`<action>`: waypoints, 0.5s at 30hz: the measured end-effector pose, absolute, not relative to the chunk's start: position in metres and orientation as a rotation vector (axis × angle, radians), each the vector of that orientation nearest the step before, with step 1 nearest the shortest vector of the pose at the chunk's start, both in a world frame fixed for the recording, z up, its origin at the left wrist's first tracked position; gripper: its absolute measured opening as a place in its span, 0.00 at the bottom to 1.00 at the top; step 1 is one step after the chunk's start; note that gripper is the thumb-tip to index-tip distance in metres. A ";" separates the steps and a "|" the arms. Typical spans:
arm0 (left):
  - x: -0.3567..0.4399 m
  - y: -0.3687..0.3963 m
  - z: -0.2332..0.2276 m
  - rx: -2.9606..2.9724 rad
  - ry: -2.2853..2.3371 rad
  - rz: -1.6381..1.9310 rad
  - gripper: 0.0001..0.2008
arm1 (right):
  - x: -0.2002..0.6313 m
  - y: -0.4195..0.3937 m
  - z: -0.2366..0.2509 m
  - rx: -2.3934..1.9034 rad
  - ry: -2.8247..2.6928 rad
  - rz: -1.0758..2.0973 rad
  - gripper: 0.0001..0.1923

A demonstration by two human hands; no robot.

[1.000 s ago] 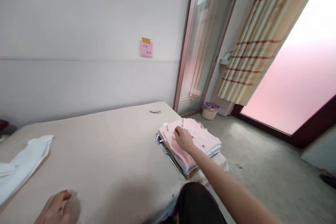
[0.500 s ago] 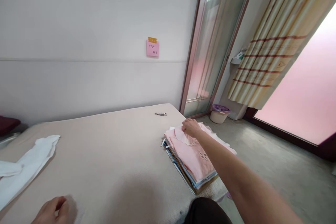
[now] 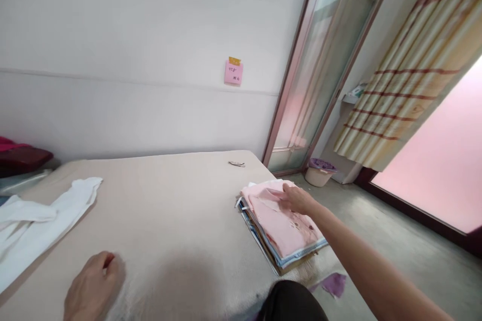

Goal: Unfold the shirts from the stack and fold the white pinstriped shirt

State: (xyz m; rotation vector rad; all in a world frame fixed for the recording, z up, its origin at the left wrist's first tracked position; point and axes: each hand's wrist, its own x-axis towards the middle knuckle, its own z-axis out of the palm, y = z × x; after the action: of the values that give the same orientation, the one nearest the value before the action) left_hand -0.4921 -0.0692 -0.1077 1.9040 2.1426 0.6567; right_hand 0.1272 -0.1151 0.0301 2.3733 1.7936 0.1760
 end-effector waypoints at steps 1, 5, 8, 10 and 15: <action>-0.492 -0.069 -0.108 1.910 2.141 0.663 0.13 | 0.128 -0.120 0.035 2.361 1.782 0.142 0.16; -0.488 -0.069 -0.110 1.899 2.106 0.682 0.13 | 0.105 -0.133 0.052 2.367 1.728 0.130 0.08; -0.472 -0.076 -0.112 1.873 1.930 0.758 0.16 | 0.054 -0.143 0.056 2.344 1.810 0.184 0.11; -0.454 -0.087 -0.112 1.911 1.713 0.807 0.23 | 0.006 -0.152 0.054 2.283 1.943 0.187 0.10; -0.410 -0.126 -0.107 1.998 1.244 0.722 0.45 | -0.129 -0.169 0.043 2.104 2.286 0.017 0.10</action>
State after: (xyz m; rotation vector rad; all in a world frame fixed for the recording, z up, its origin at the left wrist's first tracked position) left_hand -0.4105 -0.1258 -0.1066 1.9975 1.2442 0.7215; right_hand -0.1295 -0.1690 0.0429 2.1037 2.2861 0.0171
